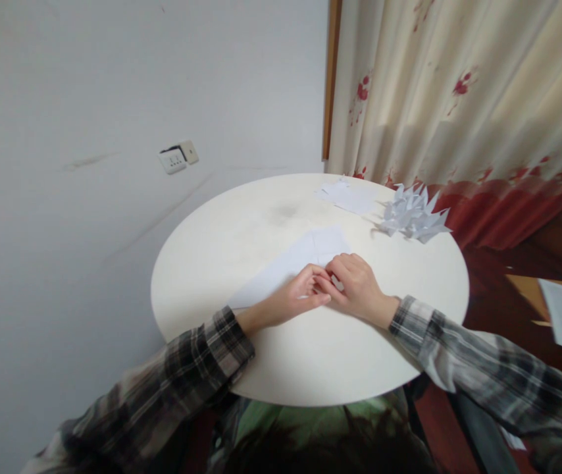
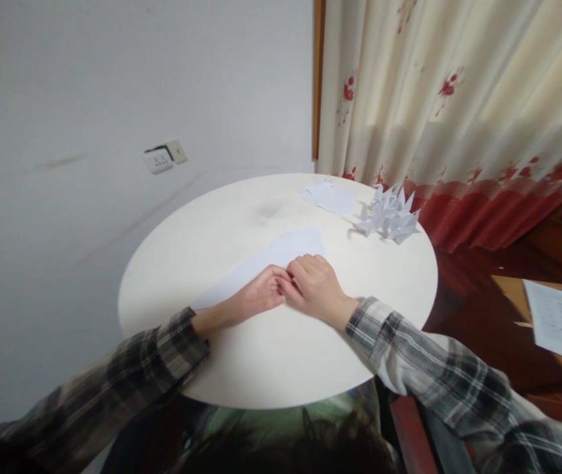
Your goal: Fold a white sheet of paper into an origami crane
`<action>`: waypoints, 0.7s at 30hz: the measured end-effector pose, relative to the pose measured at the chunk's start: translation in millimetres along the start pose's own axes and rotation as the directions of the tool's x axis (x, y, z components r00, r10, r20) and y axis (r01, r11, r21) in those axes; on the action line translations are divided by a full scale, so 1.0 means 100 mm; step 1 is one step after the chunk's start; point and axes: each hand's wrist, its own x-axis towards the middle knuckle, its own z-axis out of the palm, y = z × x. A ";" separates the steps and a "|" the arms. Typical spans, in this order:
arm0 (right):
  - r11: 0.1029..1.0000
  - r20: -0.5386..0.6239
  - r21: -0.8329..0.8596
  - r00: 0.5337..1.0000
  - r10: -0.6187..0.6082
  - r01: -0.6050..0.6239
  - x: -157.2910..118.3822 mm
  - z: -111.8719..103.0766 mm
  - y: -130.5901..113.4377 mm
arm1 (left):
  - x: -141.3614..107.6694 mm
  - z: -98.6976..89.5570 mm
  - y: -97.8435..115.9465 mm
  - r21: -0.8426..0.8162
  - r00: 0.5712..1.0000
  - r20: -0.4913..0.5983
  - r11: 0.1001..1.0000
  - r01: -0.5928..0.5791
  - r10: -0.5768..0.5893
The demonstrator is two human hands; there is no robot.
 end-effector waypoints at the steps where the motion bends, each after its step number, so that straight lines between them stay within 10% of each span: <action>1: 1.000 0.008 -0.007 1.000 0.002 -0.001 0.00 -0.01 0.00 | -0.01 0.00 0.01 0.126 1.000 -0.003 0.992 -0.025 0.025; 7: 0.994 0.011 -0.102 1.000 -0.026 0.026 0.01 -0.06 -0.01 | -0.04 -0.04 0.08 0.779 0.977 0.077 0.600 -0.184 0.199; 13: 0.994 0.006 -0.107 1.000 0.024 -0.023 0.04 -0.07 -0.04 | -0.01 -0.05 0.08 0.962 0.956 0.139 0.193 -0.191 0.257; 21: 0.999 0.105 0.012 0.993 0.048 -0.049 0.04 0.01 -0.09 | -0.02 -0.03 -0.02 0.965 0.969 0.101 0.214 -0.150 0.224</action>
